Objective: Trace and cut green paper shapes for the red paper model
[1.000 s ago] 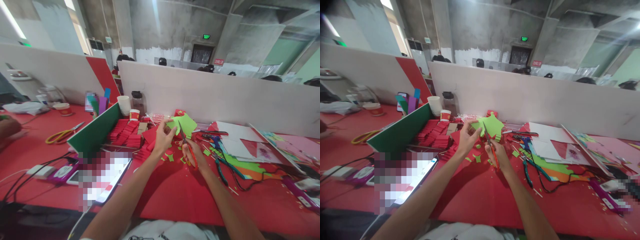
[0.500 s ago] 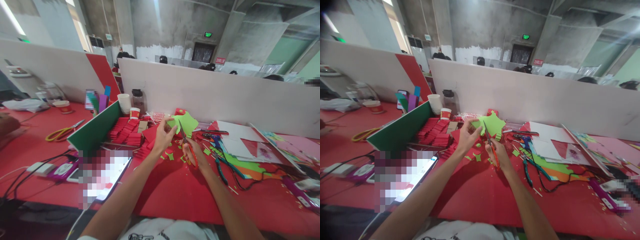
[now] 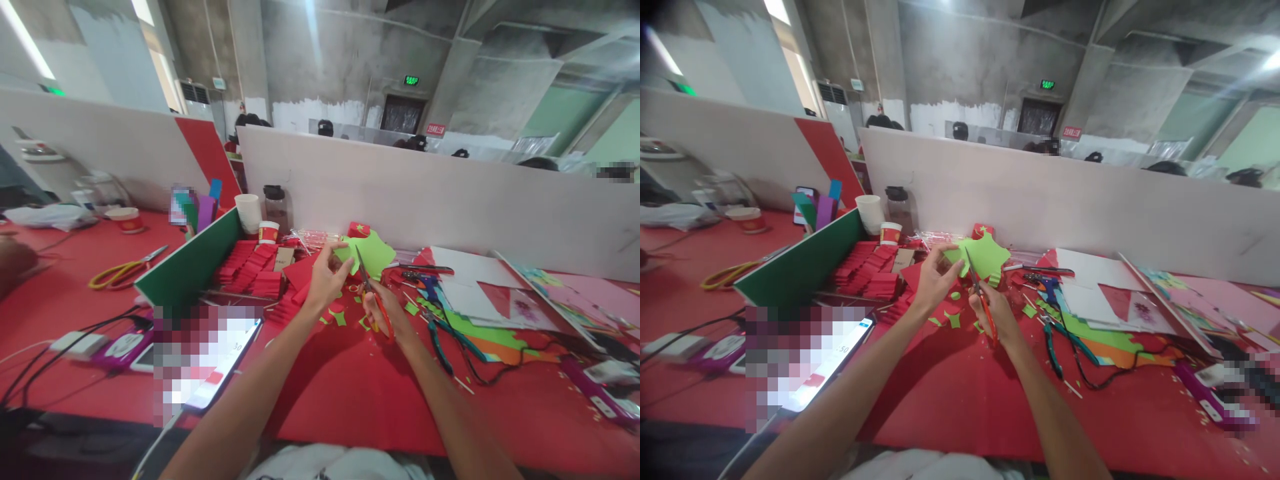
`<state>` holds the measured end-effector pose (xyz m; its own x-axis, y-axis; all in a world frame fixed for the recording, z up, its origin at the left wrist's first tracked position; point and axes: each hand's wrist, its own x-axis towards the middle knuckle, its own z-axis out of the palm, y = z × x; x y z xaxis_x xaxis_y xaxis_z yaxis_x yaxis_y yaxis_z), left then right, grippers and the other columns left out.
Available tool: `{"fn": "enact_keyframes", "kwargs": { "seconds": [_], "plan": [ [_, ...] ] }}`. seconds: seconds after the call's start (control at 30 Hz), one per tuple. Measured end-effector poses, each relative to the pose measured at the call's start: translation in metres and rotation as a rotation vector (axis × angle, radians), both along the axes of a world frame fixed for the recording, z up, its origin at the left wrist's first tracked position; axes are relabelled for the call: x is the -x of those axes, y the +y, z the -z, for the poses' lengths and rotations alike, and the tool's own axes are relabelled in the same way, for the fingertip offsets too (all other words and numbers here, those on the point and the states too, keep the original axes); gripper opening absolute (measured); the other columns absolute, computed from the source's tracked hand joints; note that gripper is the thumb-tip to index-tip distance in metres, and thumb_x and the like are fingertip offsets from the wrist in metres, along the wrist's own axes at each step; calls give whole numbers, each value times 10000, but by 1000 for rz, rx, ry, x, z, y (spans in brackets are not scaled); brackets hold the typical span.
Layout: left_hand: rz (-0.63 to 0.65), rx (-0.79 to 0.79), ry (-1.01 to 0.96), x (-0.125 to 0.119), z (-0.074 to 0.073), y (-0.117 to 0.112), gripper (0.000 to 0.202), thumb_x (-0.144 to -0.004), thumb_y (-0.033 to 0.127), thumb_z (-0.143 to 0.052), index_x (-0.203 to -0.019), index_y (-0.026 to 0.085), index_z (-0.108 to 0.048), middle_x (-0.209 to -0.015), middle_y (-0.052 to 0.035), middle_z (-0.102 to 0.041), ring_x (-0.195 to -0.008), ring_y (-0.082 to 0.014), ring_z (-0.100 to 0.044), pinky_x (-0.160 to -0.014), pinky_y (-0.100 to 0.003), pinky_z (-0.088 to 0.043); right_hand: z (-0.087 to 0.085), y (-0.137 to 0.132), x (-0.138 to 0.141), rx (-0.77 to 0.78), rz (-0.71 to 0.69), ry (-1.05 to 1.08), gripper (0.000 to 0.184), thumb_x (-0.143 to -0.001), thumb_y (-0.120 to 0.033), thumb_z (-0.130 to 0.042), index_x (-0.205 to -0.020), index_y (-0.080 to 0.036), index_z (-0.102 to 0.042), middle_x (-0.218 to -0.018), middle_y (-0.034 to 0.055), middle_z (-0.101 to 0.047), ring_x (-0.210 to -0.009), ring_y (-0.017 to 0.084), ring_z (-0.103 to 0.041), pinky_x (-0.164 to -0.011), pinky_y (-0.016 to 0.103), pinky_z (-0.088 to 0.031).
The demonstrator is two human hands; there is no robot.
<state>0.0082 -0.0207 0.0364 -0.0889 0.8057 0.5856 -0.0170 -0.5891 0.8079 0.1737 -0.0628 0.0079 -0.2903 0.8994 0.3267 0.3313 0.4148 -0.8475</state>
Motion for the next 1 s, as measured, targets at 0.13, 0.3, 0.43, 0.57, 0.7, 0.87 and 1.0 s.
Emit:
{"fn": "enact_keyframes", "kwargs": {
  "seconds": [0.13, 0.3, 0.43, 0.57, 0.7, 0.87, 1.0],
  "plan": [
    [11, -10, 9, 0, 2, 1, 329, -830, 315, -675, -1123, 195, -587, -596, 76, -423, -535, -96, -407, -542, -222, -362, 1, 1, -2, 5, 21, -14, 645, -848, -796, -406, -987, -191, -583, -633, -16, -481, -476, 117, -455, -415, 213, -422],
    [17, -5, 22, 0, 3, 2, 330, -832, 320, -673, -1122, 193, -582, -605, 74, -441, -538, -97, -420, -549, -225, -367, 4, 2, -2, 23, 36, -4, 632, -859, -780, -418, -1003, -190, -593, -602, -17, -487, -454, 119, -456, -415, 219, -408],
    [19, 2, 16, -2, 3, 1, 329, -827, 304, -677, -1117, 186, -575, -605, 76, -443, -536, -97, -422, -556, -228, -368, 4, 3, -2, -36, 80, -25, 637, -859, -779, -421, -968, -183, -618, -620, 6, -528, -491, 131, -470, -443, 224, -411],
    [24, 4, 7, -2, 1, 0, 317, -829, 297, -674, -1111, 188, -579, -597, 77, -439, -527, -96, -411, -552, -230, -365, 3, 3, -2, -56, 92, -50, 633, -870, -770, -417, -989, -185, -630, -625, 19, -549, -513, 150, -495, -457, 236, -412],
    [34, 4, 1, -2, 0, -1, 322, -829, 304, -678, -1114, 190, -583, -586, 78, -435, -520, -96, -407, -546, -230, -360, 2, 2, -2, -74, 107, -64, 627, -880, -758, -416, -997, -186, -644, -638, 32, -577, -538, 167, -527, -469, 247, -412],
    [36, 6, 11, -2, 0, -2, 327, -836, 302, -673, -1126, 182, -578, -593, 79, -426, -523, -91, -401, -538, -219, -349, 2, 1, -2, -102, 124, -69, 588, -900, -719, -437, -1012, -184, -655, -675, 45, -609, -570, 176, -547, -492, 251, -408],
    [50, 11, -7, -2, 1, 0, 347, -841, 285, -669, -1152, 182, -556, -591, 82, -400, -519, -89, -389, -521, -209, -330, 2, 3, -3, -117, 121, -82, 556, -913, -693, -447, -979, -178, -646, -704, 43, -616, -577, 166, -531, -504, 244, -389]
  ]
}}
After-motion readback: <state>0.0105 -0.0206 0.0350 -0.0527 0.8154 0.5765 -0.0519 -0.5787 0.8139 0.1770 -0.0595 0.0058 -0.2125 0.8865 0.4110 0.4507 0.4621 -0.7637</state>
